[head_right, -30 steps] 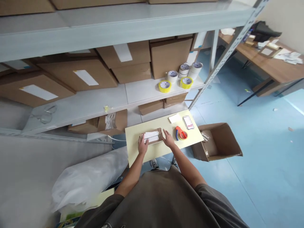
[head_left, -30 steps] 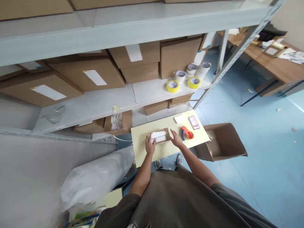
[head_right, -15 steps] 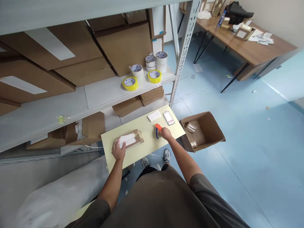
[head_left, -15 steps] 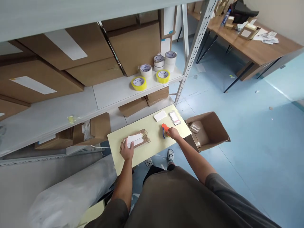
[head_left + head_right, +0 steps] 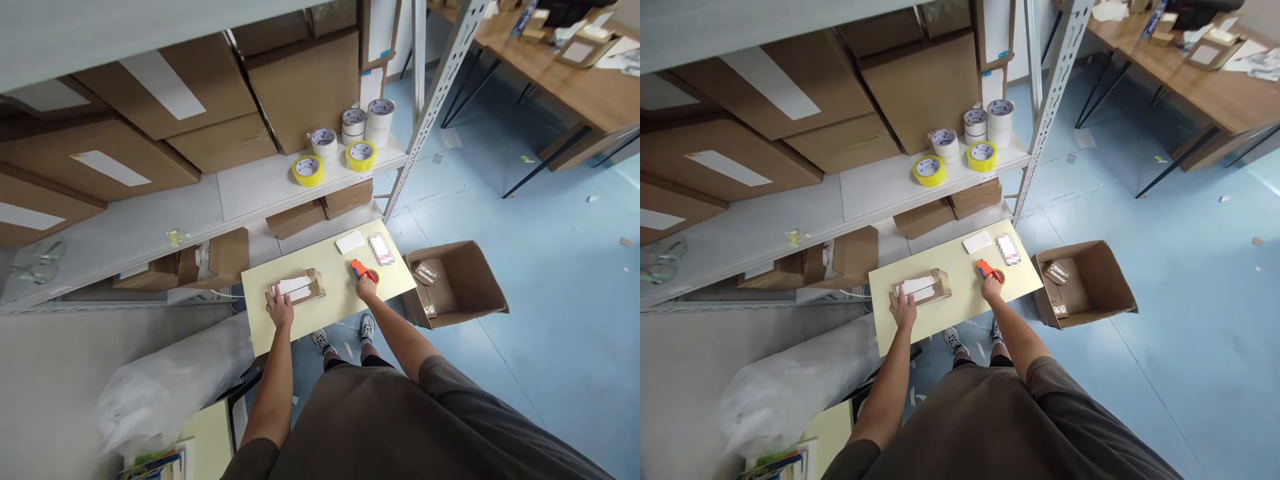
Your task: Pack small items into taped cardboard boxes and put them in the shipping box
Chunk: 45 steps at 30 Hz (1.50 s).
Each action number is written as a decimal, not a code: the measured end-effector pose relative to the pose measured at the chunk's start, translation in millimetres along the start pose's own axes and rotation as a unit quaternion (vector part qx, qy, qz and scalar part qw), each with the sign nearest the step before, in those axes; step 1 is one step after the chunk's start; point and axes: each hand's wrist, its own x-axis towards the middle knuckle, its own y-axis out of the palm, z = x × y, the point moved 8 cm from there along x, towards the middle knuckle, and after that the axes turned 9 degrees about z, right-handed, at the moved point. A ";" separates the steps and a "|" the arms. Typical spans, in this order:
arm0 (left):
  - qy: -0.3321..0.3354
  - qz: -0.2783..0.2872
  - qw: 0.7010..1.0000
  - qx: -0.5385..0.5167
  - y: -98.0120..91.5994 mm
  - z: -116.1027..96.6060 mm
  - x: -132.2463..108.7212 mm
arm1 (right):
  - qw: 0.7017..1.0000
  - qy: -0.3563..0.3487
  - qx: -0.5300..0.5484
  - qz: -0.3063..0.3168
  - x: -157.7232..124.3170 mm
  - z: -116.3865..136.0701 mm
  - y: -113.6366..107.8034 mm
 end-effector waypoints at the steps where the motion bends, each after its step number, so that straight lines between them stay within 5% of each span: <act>1: 0.004 0.003 1.000 -0.009 0.4 0.0 0.2 | 1.000 -0.028 0.002 -0.003 -0.5 0.2 -3.8; 8: 0.032 0.052 0.995 -0.077 3.6 4.3 -0.3 | 0.998 -0.054 -0.033 0.012 -30.4 17.9 -41.1; 12: 0.034 0.080 0.990 -0.114 3.4 4.7 -4.3 | 0.987 -0.159 -0.035 0.014 -65.5 91.8 -48.9; 16: 0.025 0.092 0.985 -0.142 3.5 4.0 -6.3 | 0.946 -0.313 -0.042 0.070 -94.2 185.1 -31.2; 20: 0.057 0.111 0.974 -0.189 -0.7 9.8 -4.2 | 0.923 -0.352 -0.097 0.121 -97.1 230.9 -13.1; 27: 0.093 0.062 0.959 -0.261 -41.5 39.1 4.2 | 0.928 -0.322 -0.129 0.133 -83.8 226.7 -6.4; 36: 0.141 0.222 0.838 -0.477 -38.2 -11.2 25.7 | 0.936 -0.311 -0.073 0.147 -81.9 225.3 -3.5; 45: 0.116 0.173 0.819 -0.535 -52.6 -15.4 29.1 | 0.927 -0.344 -0.048 0.142 -86.7 234.6 -8.3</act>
